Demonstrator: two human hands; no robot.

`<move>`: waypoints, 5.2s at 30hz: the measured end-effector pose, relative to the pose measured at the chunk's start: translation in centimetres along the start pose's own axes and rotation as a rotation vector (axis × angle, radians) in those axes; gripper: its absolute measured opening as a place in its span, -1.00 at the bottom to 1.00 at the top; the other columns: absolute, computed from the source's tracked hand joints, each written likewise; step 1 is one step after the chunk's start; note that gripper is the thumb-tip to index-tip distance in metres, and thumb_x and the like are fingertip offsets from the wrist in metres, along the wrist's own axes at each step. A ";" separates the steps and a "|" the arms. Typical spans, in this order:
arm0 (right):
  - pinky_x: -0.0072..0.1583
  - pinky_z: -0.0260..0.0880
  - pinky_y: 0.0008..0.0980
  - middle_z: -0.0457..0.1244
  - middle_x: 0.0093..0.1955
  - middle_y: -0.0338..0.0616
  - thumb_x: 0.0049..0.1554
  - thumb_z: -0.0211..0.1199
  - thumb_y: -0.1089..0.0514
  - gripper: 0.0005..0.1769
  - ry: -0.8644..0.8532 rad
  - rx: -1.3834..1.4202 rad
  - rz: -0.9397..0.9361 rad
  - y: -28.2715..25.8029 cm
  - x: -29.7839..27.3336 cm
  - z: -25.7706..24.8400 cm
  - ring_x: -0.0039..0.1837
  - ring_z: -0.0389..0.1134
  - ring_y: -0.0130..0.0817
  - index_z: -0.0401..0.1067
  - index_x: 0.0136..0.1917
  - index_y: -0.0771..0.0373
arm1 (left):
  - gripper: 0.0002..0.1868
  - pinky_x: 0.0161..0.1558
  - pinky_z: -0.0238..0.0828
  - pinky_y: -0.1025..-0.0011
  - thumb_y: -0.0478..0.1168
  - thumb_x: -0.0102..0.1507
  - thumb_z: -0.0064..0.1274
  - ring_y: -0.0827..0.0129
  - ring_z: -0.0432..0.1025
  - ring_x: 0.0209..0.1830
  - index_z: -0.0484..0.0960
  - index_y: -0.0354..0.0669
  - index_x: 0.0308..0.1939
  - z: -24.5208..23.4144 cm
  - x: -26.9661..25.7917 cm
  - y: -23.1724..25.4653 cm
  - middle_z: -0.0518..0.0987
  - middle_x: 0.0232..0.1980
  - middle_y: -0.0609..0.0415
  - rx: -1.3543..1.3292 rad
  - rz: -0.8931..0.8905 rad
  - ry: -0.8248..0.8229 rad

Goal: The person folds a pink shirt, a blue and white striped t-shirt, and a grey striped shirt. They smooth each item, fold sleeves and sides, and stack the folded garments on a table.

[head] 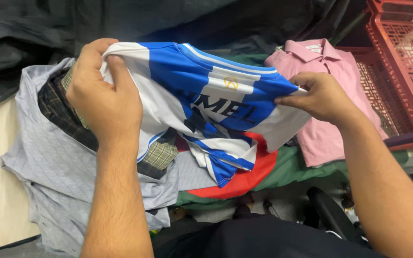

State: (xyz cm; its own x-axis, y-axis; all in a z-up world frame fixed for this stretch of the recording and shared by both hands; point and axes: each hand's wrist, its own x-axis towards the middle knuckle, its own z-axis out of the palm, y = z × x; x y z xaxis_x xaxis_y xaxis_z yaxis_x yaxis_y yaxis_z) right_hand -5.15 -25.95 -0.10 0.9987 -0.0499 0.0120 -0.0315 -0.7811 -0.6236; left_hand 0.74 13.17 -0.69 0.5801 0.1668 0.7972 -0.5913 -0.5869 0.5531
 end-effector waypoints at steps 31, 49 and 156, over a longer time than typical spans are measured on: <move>0.04 0.29 -0.60 0.33 -0.05 -0.28 0.55 0.19 0.10 -0.74 0.668 0.611 -0.478 10.4 -8.2 -10.0 -0.07 0.25 -0.62 0.42 0.08 0.34 | -0.93 -0.15 0.38 0.61 -0.46 0.41 0.04 0.62 0.46 -0.23 0.64 -0.35 -0.09 -3.8 -3.3 14.6 0.63 -0.16 0.17 -0.250 -0.107 0.024; -0.14 0.35 -0.44 0.43 -0.19 -0.14 0.03 0.43 0.07 -0.60 -0.756 0.321 0.015 7.5 -16.3 -4.9 -0.17 0.37 -0.45 0.65 0.04 0.41 | -0.46 -0.17 0.44 0.50 0.21 0.23 0.12 0.45 0.56 -0.26 0.74 -0.22 -0.10 -3.8 -16.6 23.2 0.70 -0.24 0.11 0.065 -0.677 -1.461; 0.06 0.38 -0.46 0.31 -0.04 -0.21 0.31 0.08 0.21 -0.88 0.690 0.928 -0.297 13.6 -10.8 -5.7 -0.02 0.32 -0.49 0.38 0.03 0.30 | -0.53 -0.11 0.46 0.41 0.01 -0.04 0.42 0.45 0.53 -0.32 0.81 -0.20 -0.16 -9.1 -9.4 20.8 0.74 -0.33 0.08 0.038 -0.635 -1.031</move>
State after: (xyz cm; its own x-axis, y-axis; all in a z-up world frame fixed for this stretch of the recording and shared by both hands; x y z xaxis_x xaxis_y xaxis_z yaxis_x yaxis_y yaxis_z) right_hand -16.65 -39.60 -4.26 0.7205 -0.4893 0.4914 0.5216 -0.0846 -0.8490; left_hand -22.07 6.64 5.54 0.9449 -0.2664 -0.1901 -0.0329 -0.6553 0.7546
